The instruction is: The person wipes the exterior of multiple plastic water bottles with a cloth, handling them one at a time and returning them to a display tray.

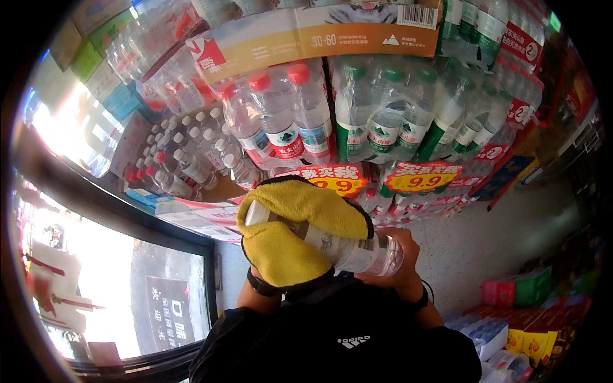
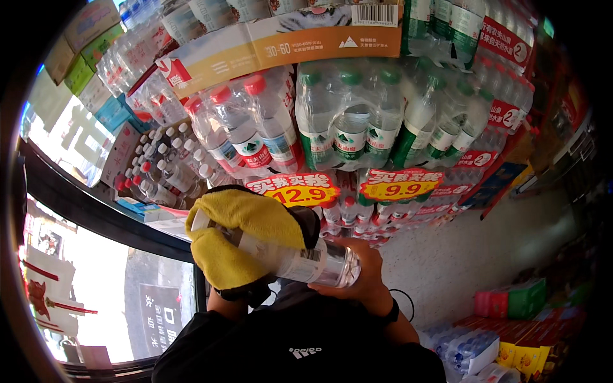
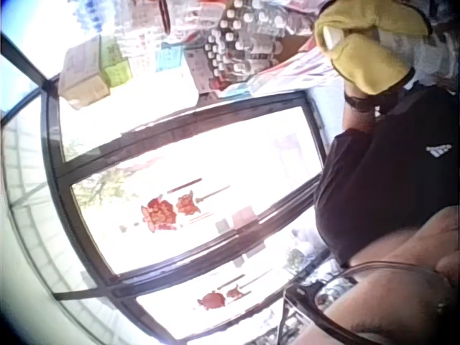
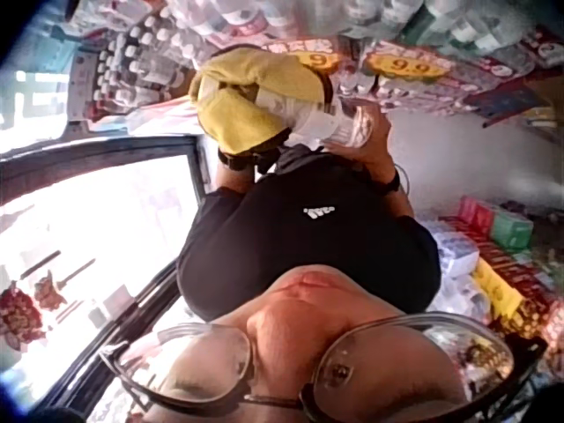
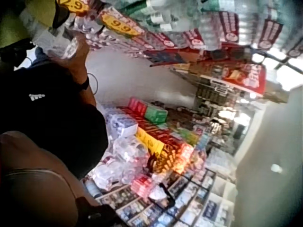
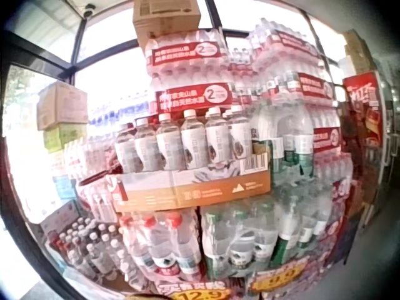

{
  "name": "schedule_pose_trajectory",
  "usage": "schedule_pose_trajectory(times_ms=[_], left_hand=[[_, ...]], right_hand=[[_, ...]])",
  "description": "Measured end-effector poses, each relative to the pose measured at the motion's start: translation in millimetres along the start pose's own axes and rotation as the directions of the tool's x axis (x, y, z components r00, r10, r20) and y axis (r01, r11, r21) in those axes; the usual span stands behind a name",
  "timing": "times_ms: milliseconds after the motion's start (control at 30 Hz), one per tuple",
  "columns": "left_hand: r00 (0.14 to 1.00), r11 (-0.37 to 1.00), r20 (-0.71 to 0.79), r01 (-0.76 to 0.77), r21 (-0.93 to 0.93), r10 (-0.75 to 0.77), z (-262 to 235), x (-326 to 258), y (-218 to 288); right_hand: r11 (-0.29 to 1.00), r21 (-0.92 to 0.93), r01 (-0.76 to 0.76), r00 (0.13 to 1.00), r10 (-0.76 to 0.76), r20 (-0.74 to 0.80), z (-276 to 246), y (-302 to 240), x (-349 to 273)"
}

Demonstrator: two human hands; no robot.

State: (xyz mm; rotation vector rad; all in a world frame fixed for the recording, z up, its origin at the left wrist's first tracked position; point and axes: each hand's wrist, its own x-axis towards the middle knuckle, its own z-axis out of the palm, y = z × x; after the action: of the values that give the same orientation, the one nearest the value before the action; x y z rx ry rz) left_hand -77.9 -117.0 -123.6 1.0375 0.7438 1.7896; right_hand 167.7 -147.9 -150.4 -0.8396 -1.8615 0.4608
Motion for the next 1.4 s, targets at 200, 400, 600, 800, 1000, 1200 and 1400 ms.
schedule_pose_trajectory(times_ms=[200, 400, 600, 800, 1000, 1200, 1400], left_hand=[[0.976, 0.962, 0.201, -0.130, 0.240, 0.082, 0, 2, 5], [0.830, 0.894, 0.558, -0.245, 0.375, -0.007, 3, 6, 7], [0.882, 0.939, 0.471, -0.158, 0.306, -0.005, 17, 14, -7], [0.895, 0.966, 0.446, -0.092, 0.242, -0.026, 25, 23, -17], [0.823, 0.968, 0.562, -0.067, 0.241, -0.083, 25, 31, -19], [0.880, 0.988, 0.458, 0.066, 0.139, -0.123, 17, 28, -24], [0.963, 0.978, 0.202, 0.195, -0.076, -0.176, 16, 16, -32]], right_hand=[[0.403, 0.711, -0.577, 0.815, 0.340, 0.469, 23, 26, -11], [-0.085, 0.629, -0.773, 0.546, 0.415, 0.728, 17, 32, -5], [0.559, 0.758, -0.336, 0.931, 0.319, 0.178, 14, 30, 11], [0.900, -0.437, -0.013, 0.871, -0.204, -0.446, 6, 29, 10], [0.961, 0.275, 0.026, 0.917, 0.087, -0.390, 7, 11, 35], [0.053, 0.923, -0.380, 0.676, 0.697, 0.238, 18, 8, 17], [0.709, 0.688, -0.155, 0.913, 0.368, -0.173, 23, 5, 13]])
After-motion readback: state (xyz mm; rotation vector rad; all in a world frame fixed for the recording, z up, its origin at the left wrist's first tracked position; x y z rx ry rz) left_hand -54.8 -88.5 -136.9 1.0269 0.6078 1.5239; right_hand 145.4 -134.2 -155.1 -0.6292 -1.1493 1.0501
